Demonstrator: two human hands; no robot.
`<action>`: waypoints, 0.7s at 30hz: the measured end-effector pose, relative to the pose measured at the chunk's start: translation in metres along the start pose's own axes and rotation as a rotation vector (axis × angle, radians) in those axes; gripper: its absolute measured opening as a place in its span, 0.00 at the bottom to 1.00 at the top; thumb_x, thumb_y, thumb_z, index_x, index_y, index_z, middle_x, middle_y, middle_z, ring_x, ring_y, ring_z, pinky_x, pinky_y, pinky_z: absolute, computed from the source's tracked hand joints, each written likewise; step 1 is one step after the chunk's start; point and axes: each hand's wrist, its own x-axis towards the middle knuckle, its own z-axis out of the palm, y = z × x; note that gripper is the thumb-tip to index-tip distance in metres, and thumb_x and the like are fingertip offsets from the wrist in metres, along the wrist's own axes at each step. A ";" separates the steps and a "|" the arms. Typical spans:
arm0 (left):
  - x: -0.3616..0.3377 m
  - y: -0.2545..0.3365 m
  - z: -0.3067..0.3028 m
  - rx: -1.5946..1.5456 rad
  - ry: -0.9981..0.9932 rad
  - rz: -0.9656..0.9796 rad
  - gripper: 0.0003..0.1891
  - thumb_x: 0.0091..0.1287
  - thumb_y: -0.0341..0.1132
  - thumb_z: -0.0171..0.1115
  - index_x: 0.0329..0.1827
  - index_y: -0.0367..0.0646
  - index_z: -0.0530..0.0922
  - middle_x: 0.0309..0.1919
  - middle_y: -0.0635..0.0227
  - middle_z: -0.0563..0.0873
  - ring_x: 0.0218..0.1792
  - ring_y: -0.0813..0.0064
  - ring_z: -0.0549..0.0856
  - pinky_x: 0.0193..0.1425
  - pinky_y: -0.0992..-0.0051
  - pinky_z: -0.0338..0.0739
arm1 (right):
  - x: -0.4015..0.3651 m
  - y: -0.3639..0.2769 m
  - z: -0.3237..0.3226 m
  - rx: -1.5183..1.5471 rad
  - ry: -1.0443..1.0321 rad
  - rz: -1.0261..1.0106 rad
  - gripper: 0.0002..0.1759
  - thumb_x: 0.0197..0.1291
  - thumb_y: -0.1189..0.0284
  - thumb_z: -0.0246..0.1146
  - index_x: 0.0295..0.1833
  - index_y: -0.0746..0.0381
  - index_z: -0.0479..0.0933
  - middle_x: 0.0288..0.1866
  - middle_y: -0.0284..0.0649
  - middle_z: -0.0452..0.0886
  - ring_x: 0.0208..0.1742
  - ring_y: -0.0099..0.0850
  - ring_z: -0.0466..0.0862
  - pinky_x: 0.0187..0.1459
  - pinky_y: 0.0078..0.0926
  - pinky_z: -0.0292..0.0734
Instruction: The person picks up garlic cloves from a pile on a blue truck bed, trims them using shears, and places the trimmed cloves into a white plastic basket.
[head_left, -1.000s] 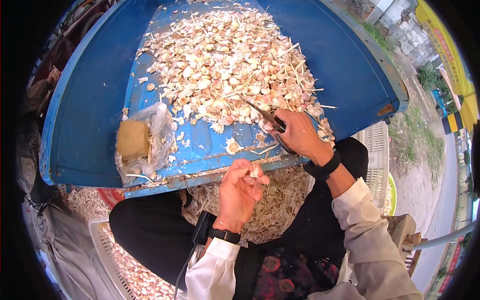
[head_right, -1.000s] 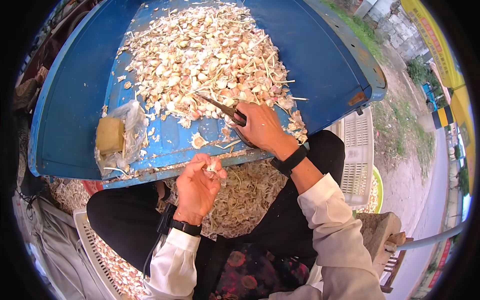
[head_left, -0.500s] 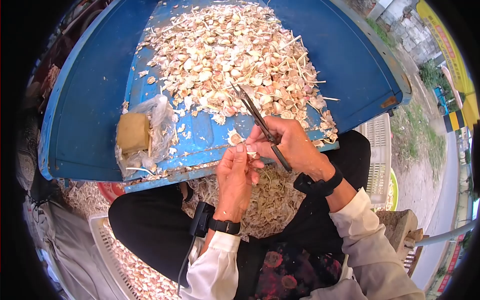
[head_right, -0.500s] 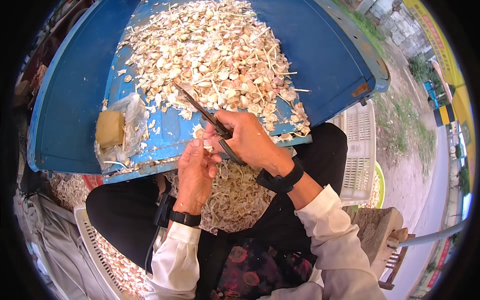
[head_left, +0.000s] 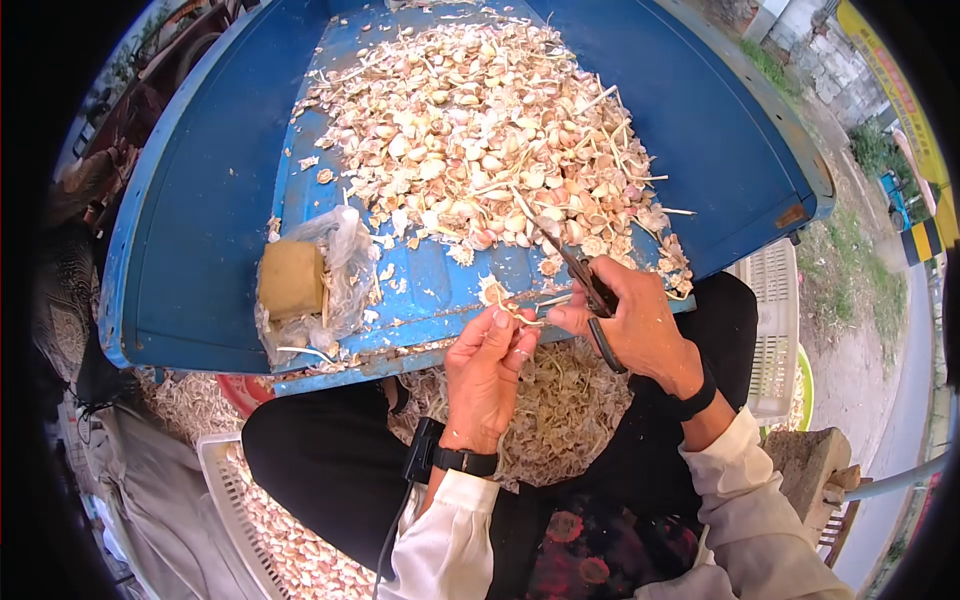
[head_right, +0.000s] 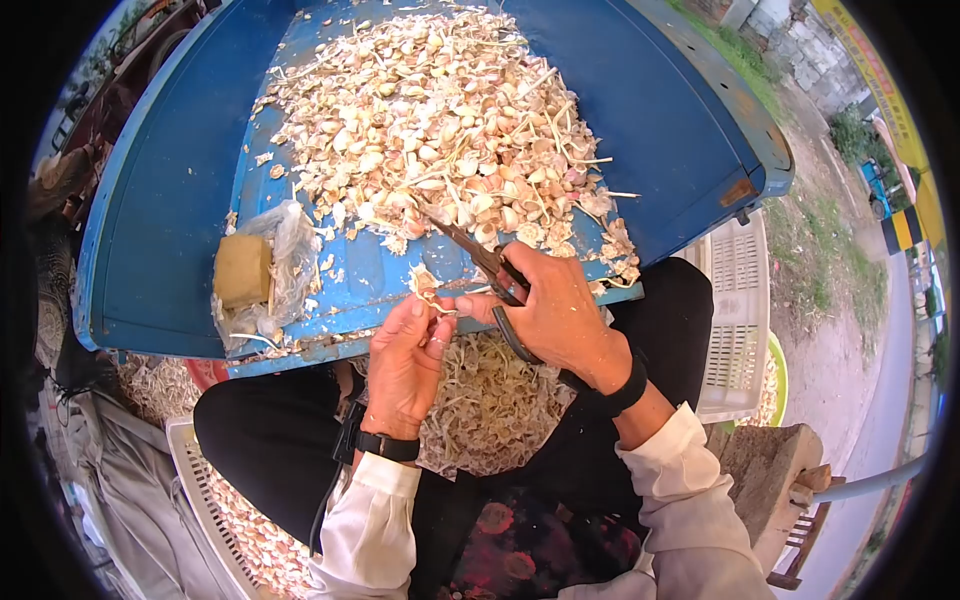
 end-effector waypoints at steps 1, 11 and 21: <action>0.000 0.000 -0.001 0.001 -0.004 0.005 0.11 0.70 0.28 0.62 0.53 0.34 0.79 0.43 0.60 0.87 0.39 0.72 0.87 0.46 0.75 0.85 | -0.007 0.004 -0.002 0.000 0.003 -0.005 0.28 0.44 0.52 0.78 0.28 0.64 0.72 0.21 0.40 0.75 0.23 0.36 0.77 0.27 0.31 0.71; -0.008 -0.005 -0.001 0.138 -0.066 0.130 0.13 0.69 0.28 0.63 0.54 0.34 0.78 0.40 0.62 0.86 0.38 0.74 0.85 0.41 0.79 0.83 | -0.025 0.018 -0.006 -0.448 -0.190 -0.123 0.30 0.48 0.45 0.72 0.28 0.65 0.77 0.21 0.46 0.80 0.26 0.45 0.83 0.29 0.40 0.74; -0.006 0.001 -0.005 -0.028 -0.221 -0.001 0.08 0.73 0.35 0.60 0.47 0.40 0.77 0.37 0.64 0.84 0.30 0.83 0.79 0.26 0.86 0.71 | 0.029 0.041 0.003 0.029 0.033 -0.033 0.22 0.50 0.61 0.76 0.33 0.67 0.74 0.18 0.42 0.74 0.19 0.30 0.76 0.24 0.30 0.68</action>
